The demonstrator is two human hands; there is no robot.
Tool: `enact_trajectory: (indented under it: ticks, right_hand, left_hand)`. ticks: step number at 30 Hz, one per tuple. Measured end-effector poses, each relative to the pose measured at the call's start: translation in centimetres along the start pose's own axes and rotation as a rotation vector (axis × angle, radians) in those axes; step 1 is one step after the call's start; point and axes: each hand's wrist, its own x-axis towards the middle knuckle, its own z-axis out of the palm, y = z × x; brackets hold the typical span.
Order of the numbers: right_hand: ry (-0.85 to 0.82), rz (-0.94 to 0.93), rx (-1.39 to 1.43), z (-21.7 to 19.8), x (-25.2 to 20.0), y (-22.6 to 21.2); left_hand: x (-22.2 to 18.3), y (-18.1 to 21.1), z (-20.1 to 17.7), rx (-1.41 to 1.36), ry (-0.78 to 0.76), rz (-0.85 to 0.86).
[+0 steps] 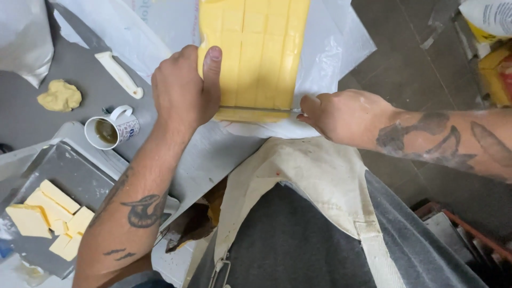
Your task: Cutting a large block of butter into smaller pieces and arranging them on a sheet of dough for lamination.
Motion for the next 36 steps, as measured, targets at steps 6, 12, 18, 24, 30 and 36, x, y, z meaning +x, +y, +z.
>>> enact_trajectory:
  ticks: [6,12,18,24,30,36]
  right_hand:
    - [0.222,-0.153,-0.003,3.5,1.0,1.4]
    - [-0.053,0.007,0.178,2.9,2.4,0.4]
    - [-0.099,0.080,0.232,3.3,1.9,-0.8]
    - [0.092,0.019,0.081,3.0,0.9,-1.7]
    - [-0.135,0.165,0.151,-0.5,1.2,-2.8]
    - [-0.116,0.150,0.151,1.1,1.1,-2.4]
  left_hand:
    - [-0.3,-0.2,0.3,0.036,0.064,0.070]
    - [-0.3,-0.3,0.6,0.054,0.044,0.035]
    - [-1.0,-1.4,-0.1,-0.047,0.076,0.105]
    - [-1.3,-2.2,0.0,-0.263,0.177,-0.042]
    - [-0.7,-2.1,0.3,-0.369,0.290,-0.020]
    - [-1.0,-2.0,1.0,-0.401,0.212,-0.063]
